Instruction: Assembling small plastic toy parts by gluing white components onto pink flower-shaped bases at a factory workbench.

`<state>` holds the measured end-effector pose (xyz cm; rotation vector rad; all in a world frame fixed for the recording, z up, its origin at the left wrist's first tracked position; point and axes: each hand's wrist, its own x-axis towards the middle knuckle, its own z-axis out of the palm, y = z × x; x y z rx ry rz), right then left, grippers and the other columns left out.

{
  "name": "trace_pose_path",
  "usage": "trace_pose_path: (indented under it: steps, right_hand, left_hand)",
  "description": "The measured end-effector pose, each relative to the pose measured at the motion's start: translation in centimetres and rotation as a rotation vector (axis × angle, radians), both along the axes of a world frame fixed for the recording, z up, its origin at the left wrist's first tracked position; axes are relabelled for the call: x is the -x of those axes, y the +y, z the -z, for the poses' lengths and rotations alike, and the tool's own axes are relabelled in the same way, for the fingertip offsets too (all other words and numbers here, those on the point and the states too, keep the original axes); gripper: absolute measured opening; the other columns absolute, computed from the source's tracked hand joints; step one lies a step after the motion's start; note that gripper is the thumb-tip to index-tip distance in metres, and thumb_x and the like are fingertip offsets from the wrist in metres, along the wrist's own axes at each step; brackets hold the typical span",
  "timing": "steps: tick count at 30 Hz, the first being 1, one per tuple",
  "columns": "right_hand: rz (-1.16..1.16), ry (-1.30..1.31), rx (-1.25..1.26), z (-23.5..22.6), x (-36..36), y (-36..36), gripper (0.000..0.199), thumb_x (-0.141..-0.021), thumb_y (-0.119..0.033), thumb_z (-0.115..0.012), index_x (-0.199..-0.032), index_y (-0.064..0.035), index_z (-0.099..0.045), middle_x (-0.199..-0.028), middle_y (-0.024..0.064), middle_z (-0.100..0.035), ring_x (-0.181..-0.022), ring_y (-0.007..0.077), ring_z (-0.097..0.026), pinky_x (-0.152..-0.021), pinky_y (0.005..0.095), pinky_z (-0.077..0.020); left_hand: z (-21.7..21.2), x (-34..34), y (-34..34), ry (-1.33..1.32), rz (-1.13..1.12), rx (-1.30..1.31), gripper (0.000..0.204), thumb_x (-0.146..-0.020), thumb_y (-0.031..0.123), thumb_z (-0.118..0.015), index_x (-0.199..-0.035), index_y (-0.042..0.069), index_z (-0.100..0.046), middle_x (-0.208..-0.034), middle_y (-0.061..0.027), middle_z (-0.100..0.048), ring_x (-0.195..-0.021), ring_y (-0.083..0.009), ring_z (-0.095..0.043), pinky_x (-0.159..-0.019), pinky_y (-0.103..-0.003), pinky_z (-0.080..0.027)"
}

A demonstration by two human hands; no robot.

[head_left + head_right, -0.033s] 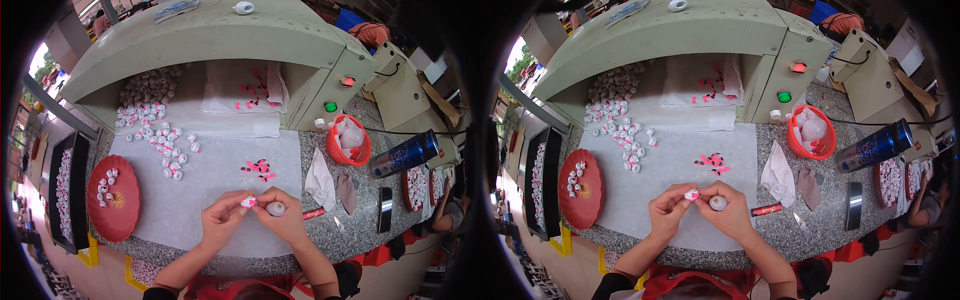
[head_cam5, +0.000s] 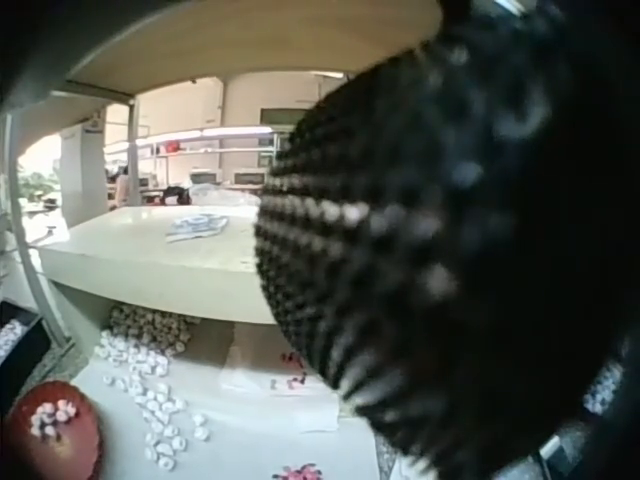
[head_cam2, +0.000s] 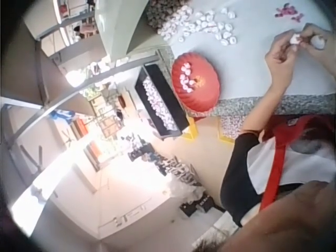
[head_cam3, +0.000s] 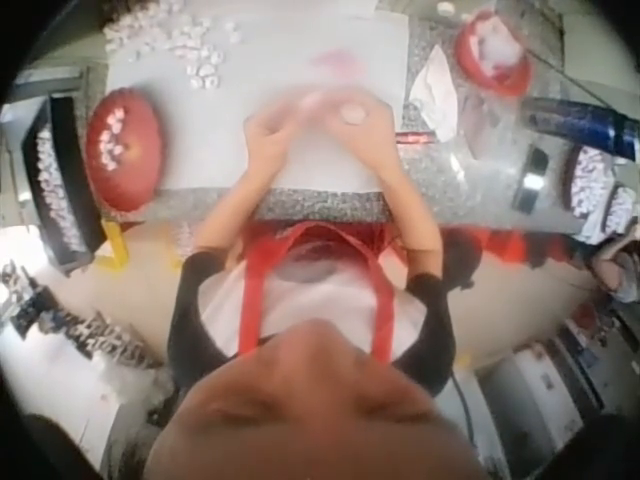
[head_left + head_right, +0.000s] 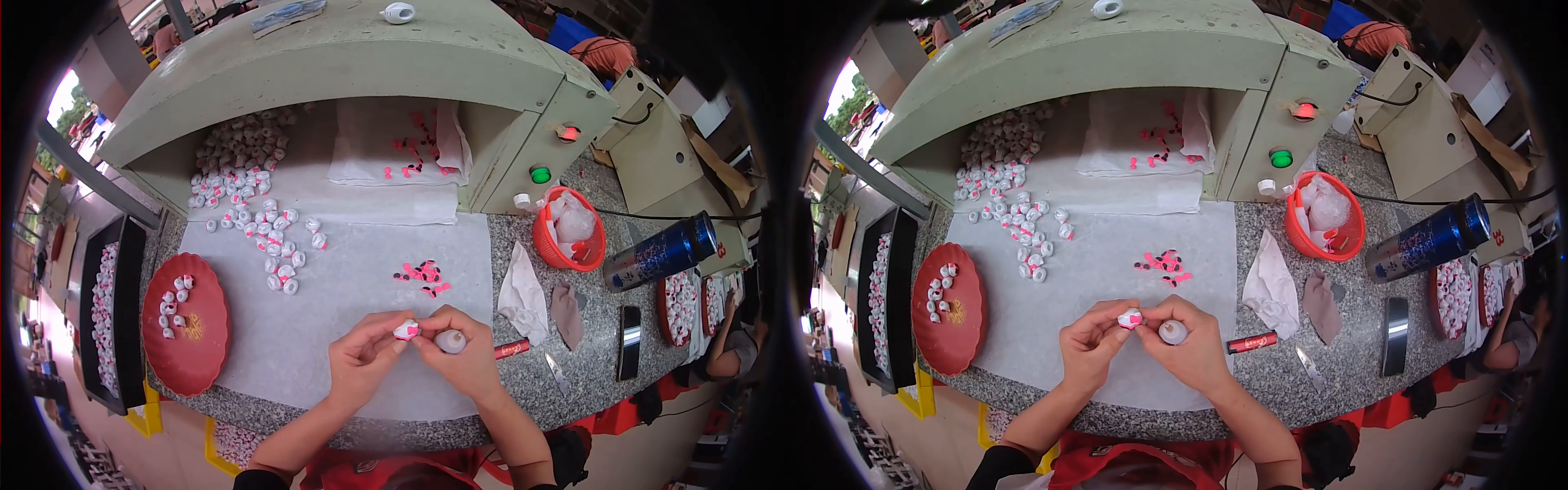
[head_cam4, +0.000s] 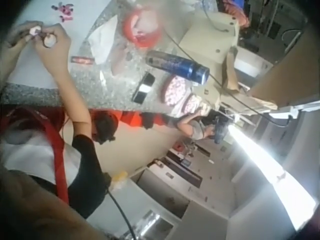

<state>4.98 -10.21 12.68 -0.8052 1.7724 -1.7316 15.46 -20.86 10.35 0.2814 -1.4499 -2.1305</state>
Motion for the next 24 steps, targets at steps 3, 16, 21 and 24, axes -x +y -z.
trace_pose_path:
  steps: [3, 16, 21, 24]
  right_hand:
    - [0.002, 0.008, 0.012, -0.1, -0.2, 0.2, 0.013, -0.071, 0.001, -0.065, -0.081, -0.0002, -0.059, -0.072, 0.0006, -0.057, -0.068, 0.0051, -0.052, -0.061, 0.0194, -0.0428]
    - [-0.004, 0.036, 0.047, 0.4, -0.1, -0.8, 0.011, -0.07, 0.002, -0.066, -0.079, -0.0004, -0.059, -0.07, 0.0002, -0.055, -0.066, 0.0047, -0.051, -0.06, 0.0192, -0.042]
    - [0.071, 0.093, 0.016, -1.7, 1.1, 1.4, 0.011, -0.07, -0.002, -0.066, -0.079, -0.0007, -0.059, -0.07, 0.0029, -0.057, -0.066, 0.0063, -0.053, -0.061, 0.0215, -0.0437]
    - [-0.02, 0.144, 0.073, -2.0, 0.2, -0.6, 0.012, -0.071, -0.008, -0.064, -0.078, -0.0009, -0.058, -0.075, 0.0086, -0.059, -0.07, 0.014, -0.058, -0.064, 0.0263, -0.0457]
  left_hand:
    - [-0.1, -0.1, 0.2, 0.005, 0.003, 0.019, 0.032, -0.078, -0.013, -0.05, -0.108, -0.004, -0.054, -0.113, -0.0162, -0.052, -0.105, -0.0206, -0.051, -0.089, -0.031, -0.043]
    - [0.4, -0.1, -0.4, -0.01, -0.033, 0.02, 0.026, -0.079, -0.011, -0.052, -0.104, -0.004, -0.055, -0.11, -0.0163, -0.053, -0.1, -0.0196, -0.054, -0.085, -0.029, -0.045]
    - [-1.6, 1.9, 1.3, -0.02, -0.064, 0.077, 0.02, -0.077, -0.009, -0.055, -0.097, -0.004, -0.057, -0.104, -0.017, -0.056, -0.094, -0.0196, -0.056, -0.081, -0.028, -0.046]
    - [-0.9, 0.3, 0.0, -0.106, -0.227, 0.161, 0.021, -0.075, -0.005, -0.055, -0.096, -0.007, -0.055, -0.098, -0.0158, -0.057, -0.09, -0.0217, -0.057, -0.08, -0.03, -0.046]
